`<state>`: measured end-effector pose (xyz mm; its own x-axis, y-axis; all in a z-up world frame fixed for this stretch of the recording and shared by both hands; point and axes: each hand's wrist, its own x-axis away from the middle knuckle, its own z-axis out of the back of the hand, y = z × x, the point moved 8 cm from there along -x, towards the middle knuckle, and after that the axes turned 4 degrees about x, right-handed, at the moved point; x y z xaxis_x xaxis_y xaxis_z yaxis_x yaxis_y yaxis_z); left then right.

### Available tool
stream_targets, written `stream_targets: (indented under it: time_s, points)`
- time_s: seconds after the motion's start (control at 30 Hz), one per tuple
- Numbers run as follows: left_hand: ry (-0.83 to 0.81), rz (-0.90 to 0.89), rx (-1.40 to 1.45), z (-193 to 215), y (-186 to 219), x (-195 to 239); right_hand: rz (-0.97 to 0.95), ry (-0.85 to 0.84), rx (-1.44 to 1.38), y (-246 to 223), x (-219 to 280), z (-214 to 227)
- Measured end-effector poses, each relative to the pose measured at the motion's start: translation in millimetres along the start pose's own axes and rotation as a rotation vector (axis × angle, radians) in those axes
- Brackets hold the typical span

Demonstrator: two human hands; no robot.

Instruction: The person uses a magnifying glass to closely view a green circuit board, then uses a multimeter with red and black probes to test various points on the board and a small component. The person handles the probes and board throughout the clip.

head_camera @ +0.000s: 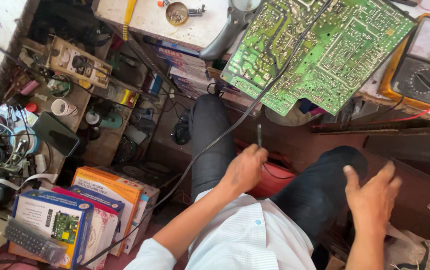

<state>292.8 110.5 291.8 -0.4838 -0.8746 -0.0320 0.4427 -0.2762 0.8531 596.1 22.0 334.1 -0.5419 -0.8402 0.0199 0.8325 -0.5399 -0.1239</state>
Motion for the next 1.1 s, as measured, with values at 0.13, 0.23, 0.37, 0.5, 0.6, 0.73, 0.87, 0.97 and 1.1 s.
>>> stream_targets:
  time_s: [0.13,0.23,0.37,0.5,0.6,0.73,0.87,0.97,1.1]
  points:
    - [-0.080,-0.203,0.001,17,53,9,0.099,-0.216,-0.610,-80,11,-3]
    - [-0.172,-0.264,-0.007,19,68,9,0.095,-0.631,-1.116,-156,25,-39]
    - [-0.159,-0.248,0.173,44,65,17,0.106,-0.497,-1.189,-194,29,-28]
    - [0.037,-0.048,0.628,75,34,3,0.152,-0.242,-1.037,-208,17,6]
    - [0.122,0.316,0.831,72,6,-8,0.118,-0.320,-1.062,-222,10,11]
    - [0.464,0.192,0.062,117,33,-10,0.120,-0.400,-1.151,-236,0,13]
    - [0.581,-0.121,-0.182,147,51,-37,0.202,-0.463,-1.201,-246,-3,10]
    - [0.503,-0.140,0.004,144,39,-52,0.148,-0.503,-1.151,-247,-2,2]
    - [0.618,-0.027,0.227,147,17,-45,0.154,-0.504,-1.112,-251,-3,1]
